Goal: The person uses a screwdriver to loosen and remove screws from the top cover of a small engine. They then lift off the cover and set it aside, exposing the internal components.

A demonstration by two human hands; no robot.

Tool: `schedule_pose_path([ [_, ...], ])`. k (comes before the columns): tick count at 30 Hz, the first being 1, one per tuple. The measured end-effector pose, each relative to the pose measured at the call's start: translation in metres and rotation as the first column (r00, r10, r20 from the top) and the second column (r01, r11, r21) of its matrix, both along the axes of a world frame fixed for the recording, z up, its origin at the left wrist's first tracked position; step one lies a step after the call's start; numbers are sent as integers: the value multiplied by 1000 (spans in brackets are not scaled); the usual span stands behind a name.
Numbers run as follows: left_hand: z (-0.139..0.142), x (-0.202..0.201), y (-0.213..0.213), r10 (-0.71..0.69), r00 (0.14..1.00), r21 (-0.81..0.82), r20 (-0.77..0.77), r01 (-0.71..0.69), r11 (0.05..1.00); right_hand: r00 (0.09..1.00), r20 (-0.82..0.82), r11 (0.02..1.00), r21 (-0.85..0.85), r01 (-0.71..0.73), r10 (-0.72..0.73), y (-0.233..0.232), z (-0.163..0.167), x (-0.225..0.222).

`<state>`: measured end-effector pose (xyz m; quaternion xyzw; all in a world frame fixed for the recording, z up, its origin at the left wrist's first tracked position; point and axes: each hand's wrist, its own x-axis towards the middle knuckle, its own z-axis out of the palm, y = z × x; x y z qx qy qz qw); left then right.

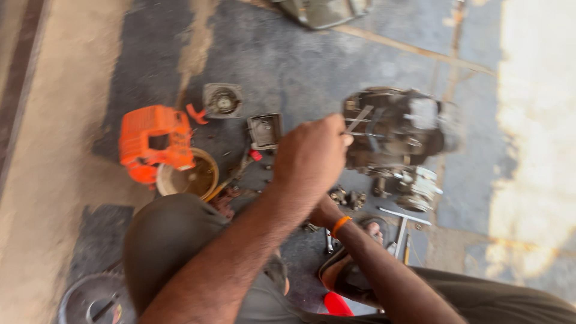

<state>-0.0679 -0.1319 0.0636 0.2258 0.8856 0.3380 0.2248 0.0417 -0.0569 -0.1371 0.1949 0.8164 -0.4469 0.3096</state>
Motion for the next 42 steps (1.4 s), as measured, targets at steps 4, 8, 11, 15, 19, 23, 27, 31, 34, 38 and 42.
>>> schedule_pose_path([
  [4, 12, 15, 10, -39, 999, 21, 33, 38, 999, 983, 11, 897, -407, 173, -184, 44, 81, 38],
  [8, 22, 44, 29, -91, 968, 60, 235, 79, 995, 939, -16, 686, -687, 239, -343, 75, 158, 77],
  [11, 28, 66, 46, -100, 943, 134, 317, 60, 989, 900, -21, 460, -864, 202, -435, 94, 185, 102],
  [15, 32, 85, 72, -85, 957, 285, 277, 3, 958, 845, 95, 167, -963, 212, -527, 121, 193, 127],
  [19, 39, 100, 95, -76, 995, 338, 66, 49, 940, 773, 42, 259, -929, 263, -633, 155, 197, 140],
  [23, 46, 109, 118, -141, 990, 329, 17, 128, 936, 607, 60, 76, -978, 195, -793, 188, 204, 153],
  [27, 41, 115, 139, -169, 975, 269, -144, 203, 942, 361, -139, 299, -848, 437, -922, 224, 201, 160],
  [31, 25, 94, 158, -59, 822, 126, -567, 158, 979, 71, -160, 170, -768, 618, -985, 269, 181, 172],
  [34, 13, 68, 169, -115, 835, 21, -538, 149, 989, 5, 39, -29, -817, 575, -999, 290, 151, 168],
  [38, 4, 35, 182, -281, 937, -136, -207, 257, 957, 21, 215, -160, -783, 601, -976, 289, 101, 148],
  [42, -1, 24, 185, -358, 924, -147, -137, 338, 929, -39, 213, -177, -683, 709, -976, 275, 57, 128],
])
